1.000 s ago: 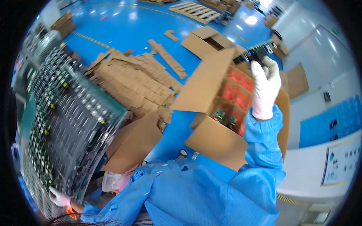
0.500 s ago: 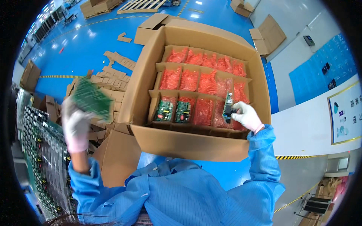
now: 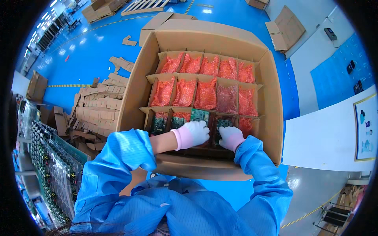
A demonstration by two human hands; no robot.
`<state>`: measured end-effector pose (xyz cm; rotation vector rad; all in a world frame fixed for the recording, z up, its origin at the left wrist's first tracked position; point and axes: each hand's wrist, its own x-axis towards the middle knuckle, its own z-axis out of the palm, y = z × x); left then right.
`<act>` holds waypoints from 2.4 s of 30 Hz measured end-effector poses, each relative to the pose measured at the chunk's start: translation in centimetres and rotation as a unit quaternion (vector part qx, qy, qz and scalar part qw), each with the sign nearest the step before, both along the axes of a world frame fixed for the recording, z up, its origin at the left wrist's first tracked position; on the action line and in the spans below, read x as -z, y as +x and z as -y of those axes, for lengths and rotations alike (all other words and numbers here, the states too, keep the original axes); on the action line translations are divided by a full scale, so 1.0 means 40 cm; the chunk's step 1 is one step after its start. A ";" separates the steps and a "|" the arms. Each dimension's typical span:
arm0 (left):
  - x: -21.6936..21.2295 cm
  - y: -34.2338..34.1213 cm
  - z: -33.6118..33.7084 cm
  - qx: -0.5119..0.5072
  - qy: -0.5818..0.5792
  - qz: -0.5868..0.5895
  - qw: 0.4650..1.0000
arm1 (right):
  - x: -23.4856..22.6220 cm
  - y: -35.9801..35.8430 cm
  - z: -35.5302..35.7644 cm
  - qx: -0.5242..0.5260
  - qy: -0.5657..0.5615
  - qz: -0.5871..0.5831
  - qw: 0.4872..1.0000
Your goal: Pack electronic circuit boards into bubble wrap and organize them into partitioned cardboard shipping boxes.
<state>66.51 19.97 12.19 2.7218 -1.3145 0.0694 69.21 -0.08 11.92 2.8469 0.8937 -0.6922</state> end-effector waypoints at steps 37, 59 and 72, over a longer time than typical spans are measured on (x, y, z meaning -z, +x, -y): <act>-0.042 -1.393 -1.565 -0.569 -0.594 0.433 0.369 | -0.361 -0.771 -1.847 -0.302 0.471 -0.338 0.757; -0.118 -1.290 -1.713 -0.447 -0.724 0.521 -0.065 | -0.173 -1.088 -2.212 0.054 0.571 -0.496 0.652; -0.479 -0.797 -1.368 -0.288 -0.828 0.228 0.423 | -0.562 -0.339 -1.387 -0.100 0.620 -0.160 0.761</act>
